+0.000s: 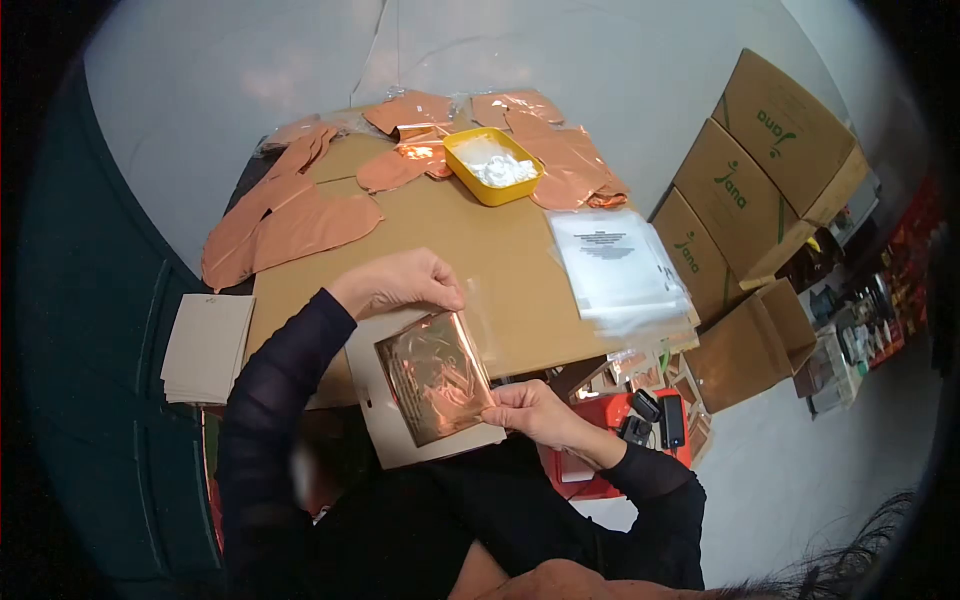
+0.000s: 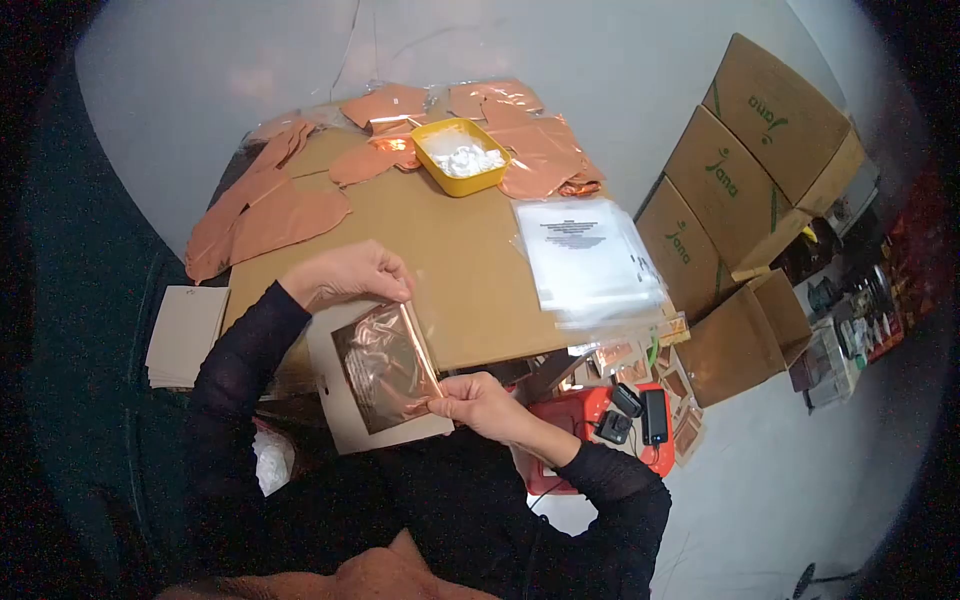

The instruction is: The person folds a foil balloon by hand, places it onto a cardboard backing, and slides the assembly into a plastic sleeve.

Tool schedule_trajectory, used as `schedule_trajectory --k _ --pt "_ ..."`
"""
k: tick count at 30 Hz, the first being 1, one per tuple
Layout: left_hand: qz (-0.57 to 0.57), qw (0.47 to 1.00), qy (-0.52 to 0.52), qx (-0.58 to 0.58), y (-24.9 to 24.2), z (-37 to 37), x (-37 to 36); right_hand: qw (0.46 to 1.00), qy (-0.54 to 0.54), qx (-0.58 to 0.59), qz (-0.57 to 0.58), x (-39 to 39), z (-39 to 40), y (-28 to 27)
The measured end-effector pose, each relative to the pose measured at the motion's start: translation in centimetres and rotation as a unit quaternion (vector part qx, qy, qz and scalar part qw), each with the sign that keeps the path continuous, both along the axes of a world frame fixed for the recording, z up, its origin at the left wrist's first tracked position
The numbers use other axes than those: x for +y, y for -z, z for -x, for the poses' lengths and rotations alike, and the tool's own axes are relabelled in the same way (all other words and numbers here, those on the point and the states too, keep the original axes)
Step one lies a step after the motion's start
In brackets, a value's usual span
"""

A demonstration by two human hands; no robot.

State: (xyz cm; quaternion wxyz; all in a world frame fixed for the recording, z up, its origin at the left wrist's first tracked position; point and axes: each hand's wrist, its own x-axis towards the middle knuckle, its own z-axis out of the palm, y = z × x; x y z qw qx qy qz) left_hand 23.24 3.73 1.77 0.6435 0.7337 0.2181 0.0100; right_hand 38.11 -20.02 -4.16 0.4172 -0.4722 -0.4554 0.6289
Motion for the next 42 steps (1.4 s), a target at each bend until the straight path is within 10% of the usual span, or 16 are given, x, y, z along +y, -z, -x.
schedule_trajectory --k 27,30,33,42 --pt "0.084 0.984 -0.137 -0.082 -0.5 3.3 -0.7 0.987 0.108 -0.113 -0.044 3.7 -3.5 -0.7" --pt "0.049 0.983 -0.153 -0.094 -0.1 2.9 -1.2 0.910 0.211 -0.271 -0.232 4.9 -3.2 -0.4" --pt "0.018 0.983 -0.159 -0.085 0.4 1.8 -2.2 0.665 0.221 -0.519 -0.489 5.9 -2.6 -3.3" --pt "-0.129 0.984 -0.077 -0.097 -0.1 0.2 -4.9 0.596 0.231 -0.564 -0.523 8.5 -0.3 -5.2"
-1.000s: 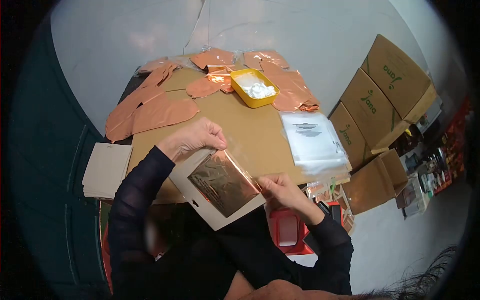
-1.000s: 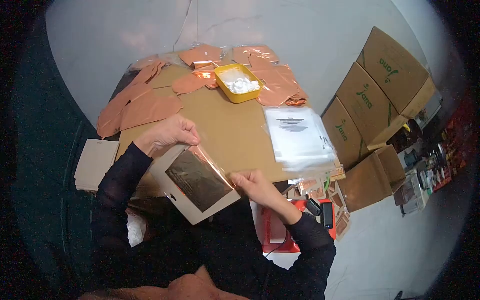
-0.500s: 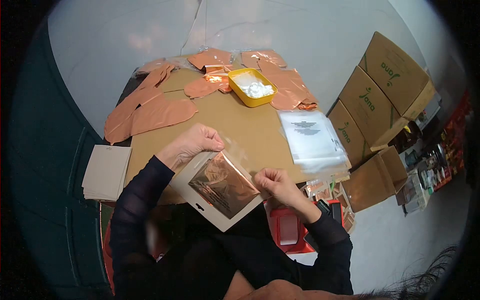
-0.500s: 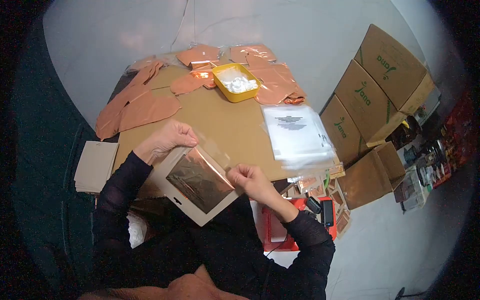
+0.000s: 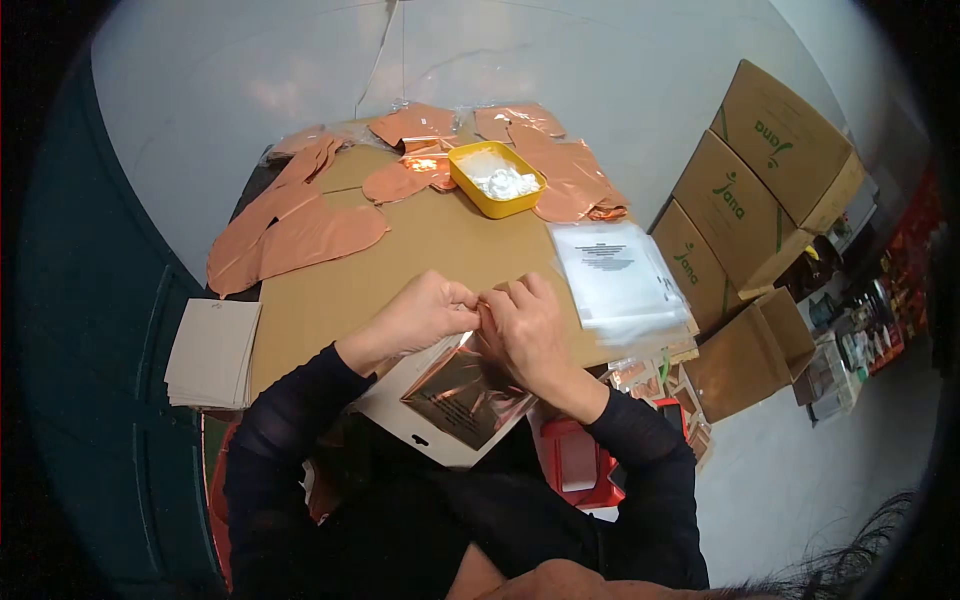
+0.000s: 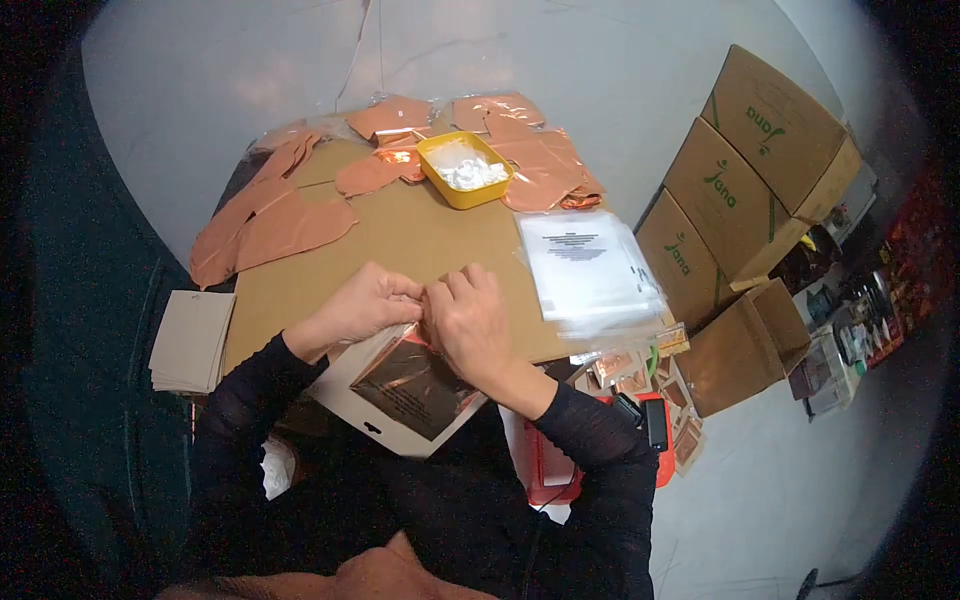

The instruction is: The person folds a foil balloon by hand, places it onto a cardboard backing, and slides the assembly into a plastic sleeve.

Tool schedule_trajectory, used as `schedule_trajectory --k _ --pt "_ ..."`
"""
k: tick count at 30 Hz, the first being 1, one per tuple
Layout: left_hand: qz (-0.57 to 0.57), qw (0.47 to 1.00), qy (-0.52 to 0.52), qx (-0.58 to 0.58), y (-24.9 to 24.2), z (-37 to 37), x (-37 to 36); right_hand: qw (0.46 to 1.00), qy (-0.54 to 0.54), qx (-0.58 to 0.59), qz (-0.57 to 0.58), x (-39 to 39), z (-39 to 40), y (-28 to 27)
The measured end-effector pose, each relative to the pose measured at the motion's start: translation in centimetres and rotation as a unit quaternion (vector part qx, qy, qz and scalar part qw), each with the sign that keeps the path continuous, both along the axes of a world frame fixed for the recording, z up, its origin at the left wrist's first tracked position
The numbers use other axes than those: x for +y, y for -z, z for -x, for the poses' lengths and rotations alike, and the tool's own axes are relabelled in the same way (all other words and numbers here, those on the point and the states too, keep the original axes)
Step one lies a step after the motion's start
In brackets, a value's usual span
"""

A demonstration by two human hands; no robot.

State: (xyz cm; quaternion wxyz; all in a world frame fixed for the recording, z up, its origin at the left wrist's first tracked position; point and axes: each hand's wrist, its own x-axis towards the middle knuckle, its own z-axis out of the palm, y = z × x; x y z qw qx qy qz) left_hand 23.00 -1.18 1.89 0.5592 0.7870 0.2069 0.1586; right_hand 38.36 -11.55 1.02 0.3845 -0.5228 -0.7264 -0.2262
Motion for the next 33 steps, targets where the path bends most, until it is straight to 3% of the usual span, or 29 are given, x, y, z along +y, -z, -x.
schedule_trajectory --k 8,14,26,33 --pt "-0.041 0.997 0.003 0.072 -1.7 0.0 -1.0 0.999 -0.042 0.023 0.022 0.2 -0.6 -0.4" --pt "0.049 0.998 -0.043 0.004 -0.9 0.3 -0.5 0.997 -0.037 0.059 -0.020 -0.4 -0.3 -0.3" --pt "-0.067 0.998 -0.001 0.016 -1.1 0.2 -1.3 0.997 -0.053 0.050 0.007 -0.8 0.0 -0.3" --pt "-0.036 0.999 -0.019 0.003 -1.5 0.5 -2.0 0.994 -0.069 0.082 0.024 -0.5 -0.6 -0.6"
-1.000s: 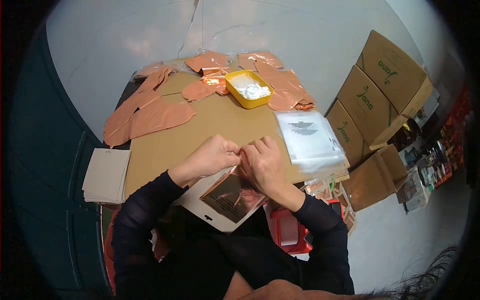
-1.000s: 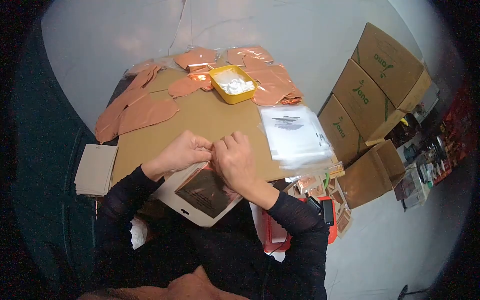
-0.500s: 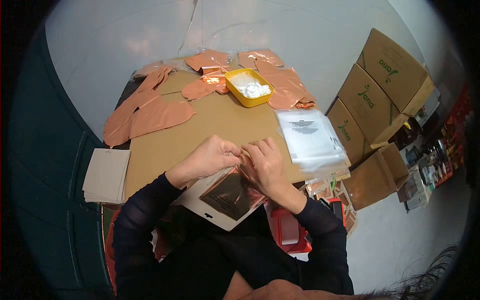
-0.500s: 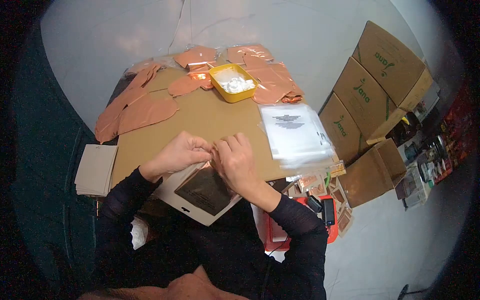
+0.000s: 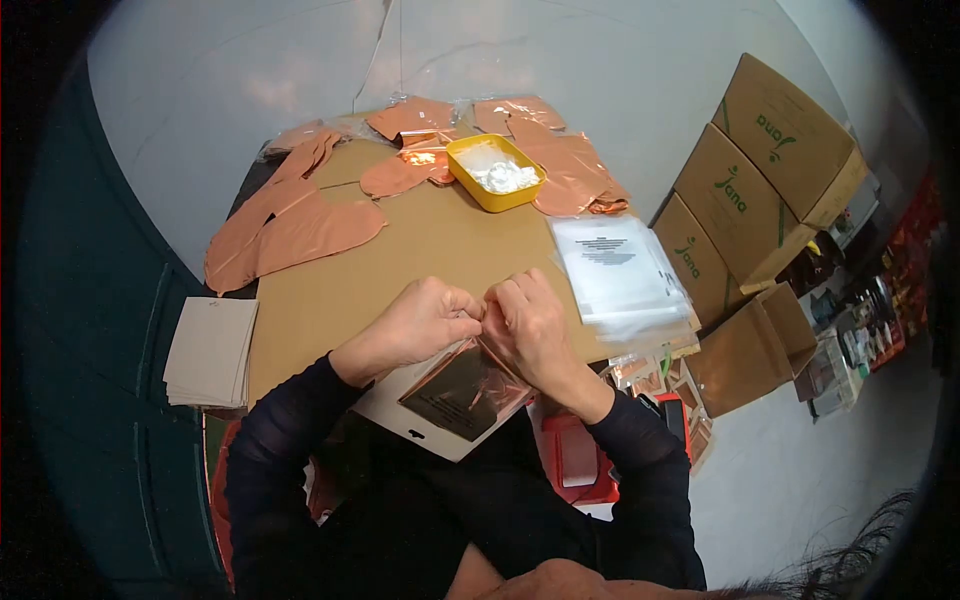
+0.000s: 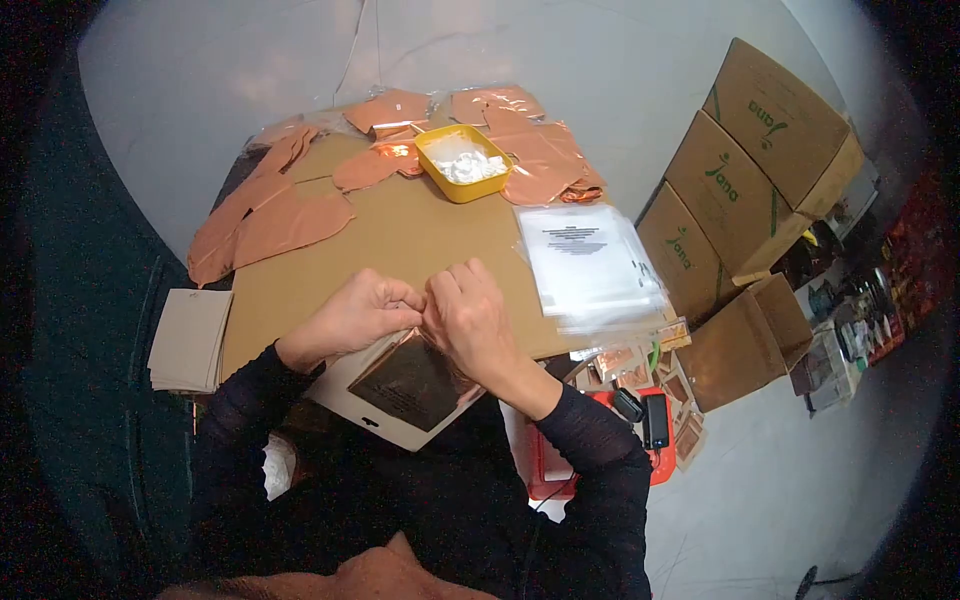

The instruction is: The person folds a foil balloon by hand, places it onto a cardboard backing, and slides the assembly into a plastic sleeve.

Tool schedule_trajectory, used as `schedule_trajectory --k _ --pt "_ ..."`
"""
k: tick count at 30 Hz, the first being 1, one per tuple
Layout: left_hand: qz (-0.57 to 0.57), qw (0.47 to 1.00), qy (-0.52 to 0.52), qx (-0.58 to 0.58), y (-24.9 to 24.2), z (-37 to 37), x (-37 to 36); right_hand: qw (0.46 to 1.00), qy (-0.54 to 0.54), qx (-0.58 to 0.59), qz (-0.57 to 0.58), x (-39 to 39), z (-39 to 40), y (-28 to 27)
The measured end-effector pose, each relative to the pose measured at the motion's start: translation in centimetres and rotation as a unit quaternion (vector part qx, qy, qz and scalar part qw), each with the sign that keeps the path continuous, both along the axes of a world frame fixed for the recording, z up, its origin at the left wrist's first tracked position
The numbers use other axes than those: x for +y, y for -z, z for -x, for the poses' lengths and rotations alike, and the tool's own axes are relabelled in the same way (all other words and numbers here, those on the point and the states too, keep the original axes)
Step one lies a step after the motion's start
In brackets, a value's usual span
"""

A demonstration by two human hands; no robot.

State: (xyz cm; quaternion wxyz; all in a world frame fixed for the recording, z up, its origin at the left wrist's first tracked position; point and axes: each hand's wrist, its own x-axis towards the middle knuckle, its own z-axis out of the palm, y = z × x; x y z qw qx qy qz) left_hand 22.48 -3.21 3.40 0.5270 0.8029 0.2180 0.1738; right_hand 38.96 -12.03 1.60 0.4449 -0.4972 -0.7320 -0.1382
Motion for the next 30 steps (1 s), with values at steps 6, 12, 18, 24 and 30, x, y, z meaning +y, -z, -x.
schedule_trajectory --k 6,12,18,24,30 --pt "0.030 0.999 -0.011 0.017 0.4 0.4 0.7 1.000 -0.005 0.022 0.005 0.3 0.1 0.3" --pt "0.042 0.998 -0.032 0.016 -0.3 0.9 0.3 0.999 0.036 0.035 0.014 0.5 -0.1 0.8" --pt "0.095 0.984 -0.124 -0.087 -0.9 5.2 1.4 0.812 -0.092 0.566 0.104 0.4 -4.6 1.0" --pt "0.199 0.938 -0.181 -0.219 2.4 9.2 1.8 0.491 -0.370 0.789 0.008 -2.8 -12.2 1.9" --pt "0.274 0.916 -0.184 -0.227 3.7 10.6 0.6 0.647 -0.102 0.695 0.296 -4.1 -6.4 2.3"
